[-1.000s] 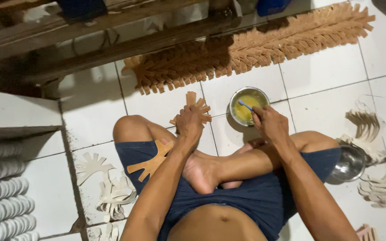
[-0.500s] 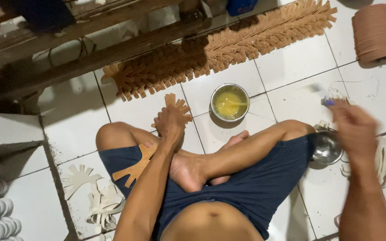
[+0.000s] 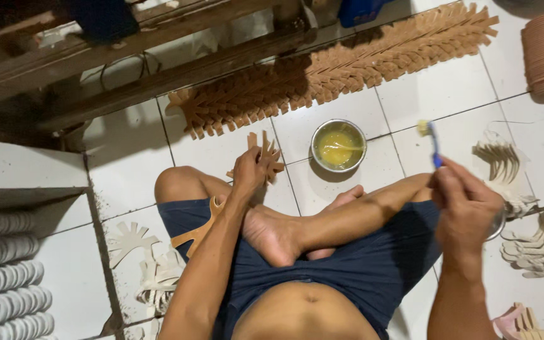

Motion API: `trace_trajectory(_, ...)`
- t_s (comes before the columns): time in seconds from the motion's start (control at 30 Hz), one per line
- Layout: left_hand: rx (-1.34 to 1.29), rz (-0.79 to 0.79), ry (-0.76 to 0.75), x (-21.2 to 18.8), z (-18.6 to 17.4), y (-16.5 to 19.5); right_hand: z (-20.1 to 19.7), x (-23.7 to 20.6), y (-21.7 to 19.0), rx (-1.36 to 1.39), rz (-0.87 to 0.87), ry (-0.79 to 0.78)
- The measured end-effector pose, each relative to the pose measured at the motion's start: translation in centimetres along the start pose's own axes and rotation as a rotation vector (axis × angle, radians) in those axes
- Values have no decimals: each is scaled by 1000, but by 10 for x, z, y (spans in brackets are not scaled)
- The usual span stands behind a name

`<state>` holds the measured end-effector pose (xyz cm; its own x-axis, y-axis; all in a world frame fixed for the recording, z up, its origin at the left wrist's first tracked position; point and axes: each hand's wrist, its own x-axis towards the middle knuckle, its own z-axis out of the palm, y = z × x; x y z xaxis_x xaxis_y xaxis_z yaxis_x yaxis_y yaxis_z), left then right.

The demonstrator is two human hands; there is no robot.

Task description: The person sits on the floor and repeatedly applies a yellow liquid to star-shaped wooden cutouts using a small brush. They dip the brush into a metal bowl, coat each cutout, and place it on the floor to dry. The process is repeated for multiple identical pieces.

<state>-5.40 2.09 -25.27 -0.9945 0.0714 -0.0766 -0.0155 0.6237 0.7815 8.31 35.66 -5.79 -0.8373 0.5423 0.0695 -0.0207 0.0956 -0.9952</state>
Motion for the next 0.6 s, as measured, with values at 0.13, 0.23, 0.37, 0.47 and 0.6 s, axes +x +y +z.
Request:
trace_trajectory(0.13,-266,-130,-110,2,-16,18,28,-15,12,-12,77,-45)
trace_trajectory(0.23,-434,-154,-232,-5,-33,52,42,-23,10,-32,82,-122)
trace_trajectory(0.37,-806,-56,-402,-35,-59,105,55,-32,-2,-134,-34,-284)
trace_trajectory(0.47,-898,-79,-532,-58,-89,134,61,-37,-14,-237,-264,-387)
trace_trajectory(0.6,-846,-27,-606,-72,-116,155,74,-40,-25,-216,-314,-430)
